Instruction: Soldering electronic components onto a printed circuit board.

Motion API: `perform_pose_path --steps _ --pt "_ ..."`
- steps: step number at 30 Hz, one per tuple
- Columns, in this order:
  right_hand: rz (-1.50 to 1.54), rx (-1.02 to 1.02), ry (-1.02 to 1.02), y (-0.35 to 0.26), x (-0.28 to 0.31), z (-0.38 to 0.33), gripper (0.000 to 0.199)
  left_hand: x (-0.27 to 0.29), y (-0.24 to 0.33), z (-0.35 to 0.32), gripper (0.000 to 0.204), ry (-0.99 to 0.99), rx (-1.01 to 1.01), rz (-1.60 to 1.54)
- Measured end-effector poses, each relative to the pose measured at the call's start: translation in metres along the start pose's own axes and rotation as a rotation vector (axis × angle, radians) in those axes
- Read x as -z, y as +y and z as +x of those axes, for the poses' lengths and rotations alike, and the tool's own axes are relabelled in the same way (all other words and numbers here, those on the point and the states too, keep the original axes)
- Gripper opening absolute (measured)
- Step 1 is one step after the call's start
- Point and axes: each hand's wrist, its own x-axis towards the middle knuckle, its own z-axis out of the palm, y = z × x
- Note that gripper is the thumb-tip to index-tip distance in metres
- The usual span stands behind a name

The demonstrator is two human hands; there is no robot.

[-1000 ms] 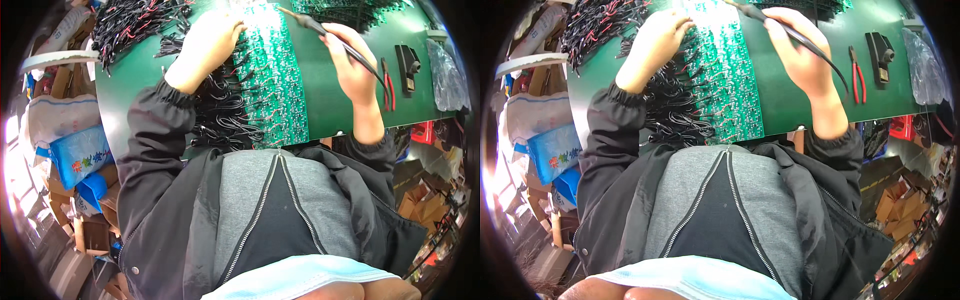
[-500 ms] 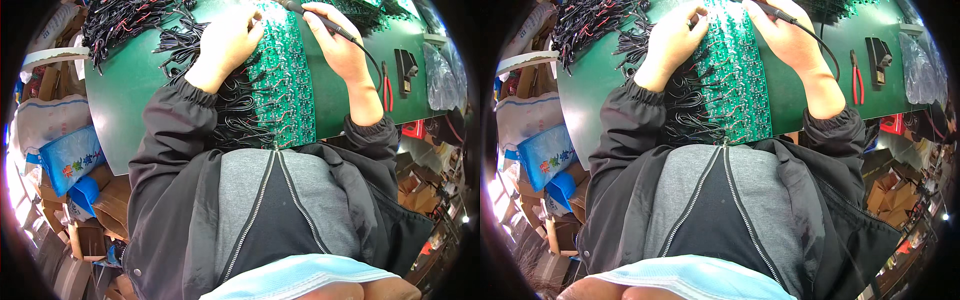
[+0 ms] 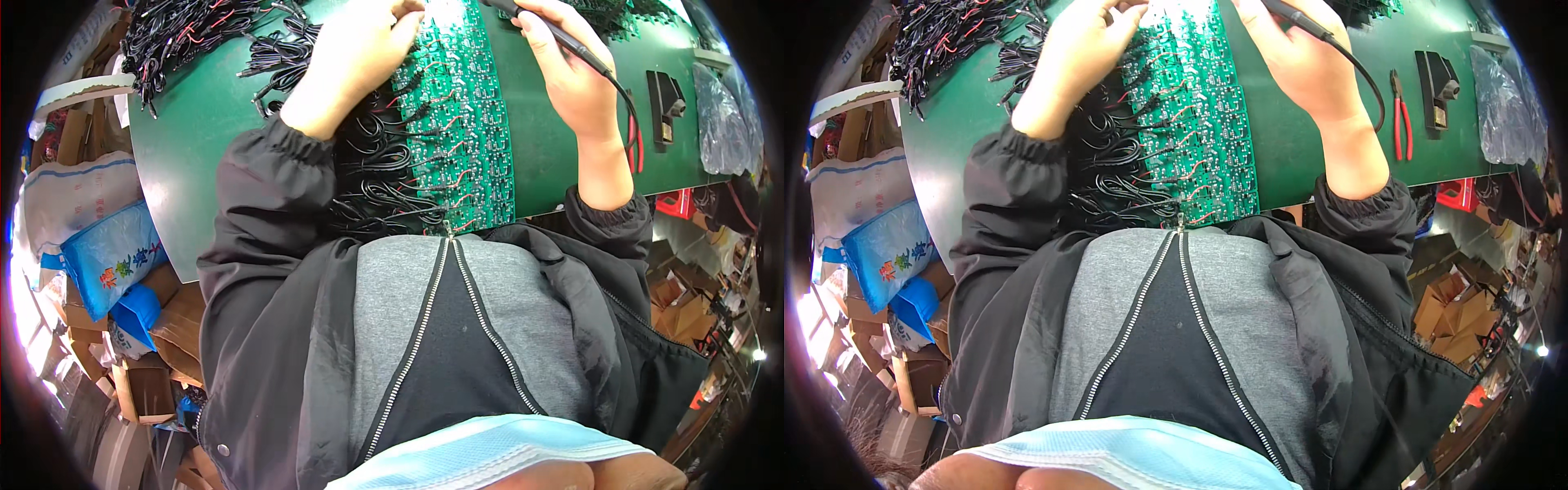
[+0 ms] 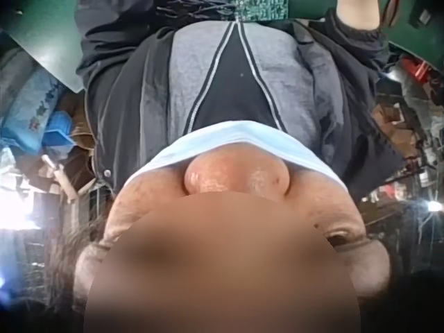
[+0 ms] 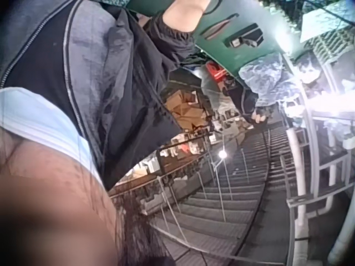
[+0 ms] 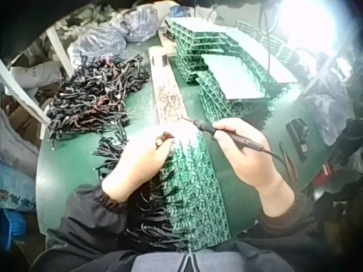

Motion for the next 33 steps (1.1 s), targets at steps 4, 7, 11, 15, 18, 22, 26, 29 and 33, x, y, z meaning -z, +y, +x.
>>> perform_pose_path --steps 4,7,11,15,18,22,26,29,33 --pt "0.199 -0.051 -0.028 0.018 0.012 -0.020 0.023 0.003 0.007 0.009 0.019 -0.120 0.040 0.005" --pt "0.187 -0.116 -0.006 0.006 0.018 -0.034 0.023 -0.005 0.003 0.009 0.019 -0.144 0.045 0.023" --pt "0.235 -0.156 0.004 0.009 0.024 -0.046 0.023 -0.011 -0.002 0.008 0.020 -0.149 0.043 0.033" --pt "0.177 -0.162 -0.036 0.007 0.024 -0.048 0.023 -0.016 -0.005 0.009 0.021 -0.141 0.057 0.064" --pt "0.222 -0.141 0.044 0.010 0.021 -0.050 0.020 -0.016 0.000 0.009 0.020 -0.107 0.074 0.037" --pt "0.233 -0.161 0.050 0.010 0.023 -0.053 0.020 -0.023 -0.007 0.007 0.020 -0.065 0.006 0.080" --pt "0.252 -0.187 0.067 0.012 0.021 -0.055 0.020 -0.022 -0.006 0.006 0.020 -0.063 0.033 0.070" --pt "0.253 -0.188 0.058 0.011 0.020 -0.056 0.020 -0.022 -0.007 0.005 0.019 -0.061 0.019 0.038" --pt "0.242 -0.180 0.044 0.011 0.019 -0.056 0.020 -0.020 -0.005 0.008 0.019 -0.090 0.019 0.026"
